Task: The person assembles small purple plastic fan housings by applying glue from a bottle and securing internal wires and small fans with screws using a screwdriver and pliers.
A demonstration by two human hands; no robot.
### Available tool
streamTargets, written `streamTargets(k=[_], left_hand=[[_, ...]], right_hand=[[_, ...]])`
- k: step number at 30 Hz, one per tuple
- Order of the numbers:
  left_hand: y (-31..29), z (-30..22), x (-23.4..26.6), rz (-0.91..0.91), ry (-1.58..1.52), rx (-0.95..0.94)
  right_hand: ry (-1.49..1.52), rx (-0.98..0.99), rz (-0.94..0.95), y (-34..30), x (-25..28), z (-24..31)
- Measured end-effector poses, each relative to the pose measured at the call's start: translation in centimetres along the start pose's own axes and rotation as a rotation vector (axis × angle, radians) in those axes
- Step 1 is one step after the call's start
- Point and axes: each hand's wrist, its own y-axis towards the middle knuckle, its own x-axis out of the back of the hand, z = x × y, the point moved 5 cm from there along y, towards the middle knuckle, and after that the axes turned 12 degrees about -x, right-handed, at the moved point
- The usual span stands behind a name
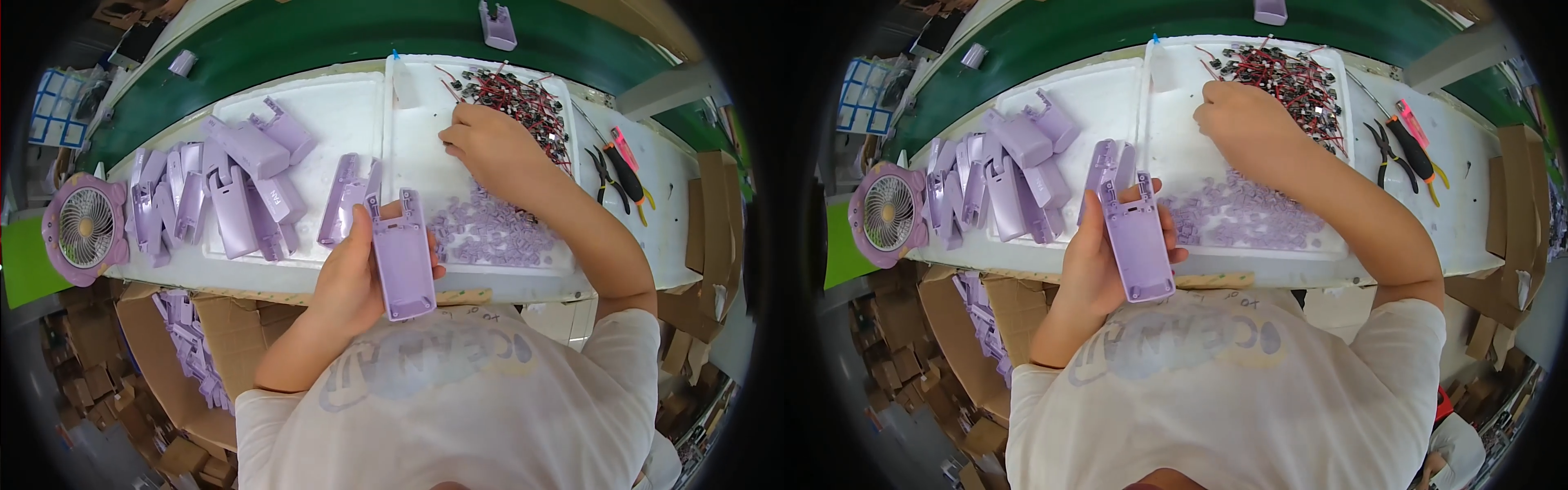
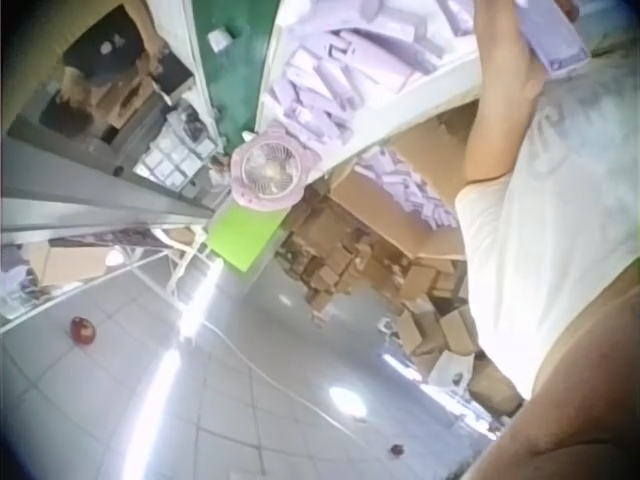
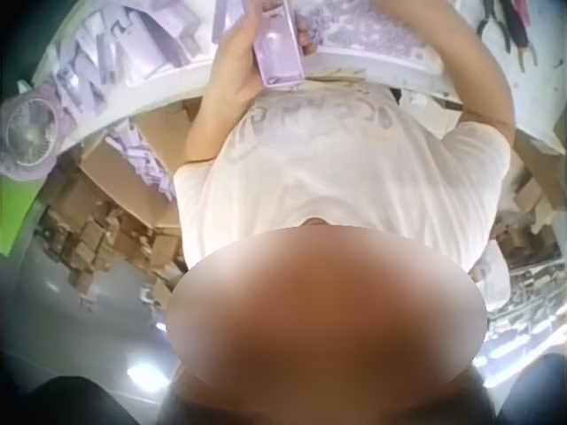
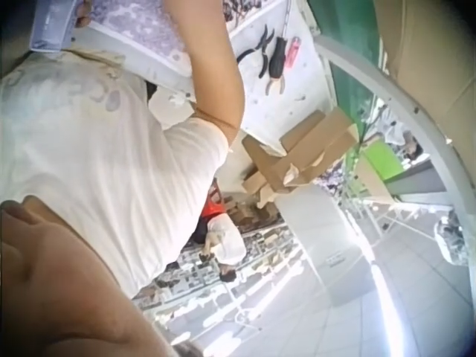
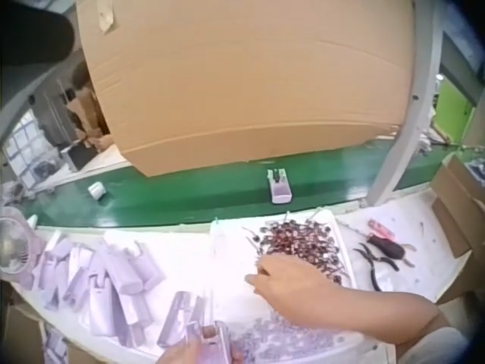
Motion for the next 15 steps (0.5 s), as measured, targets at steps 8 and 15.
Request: streamTargets(k=[8, 15], left_hand=[[-1.4, -0.8, -0.4, 0.008, 0.095, -0.019], [-1.9, -1.3, -0.4, 0.031, 0.164, -0.057]], right_hand=[[0.045, -0.056, 0.017, -0.4, 0.7, 0.1], [0.176, -0.521, -0.219, -6.9, 7.2, -5.2]])
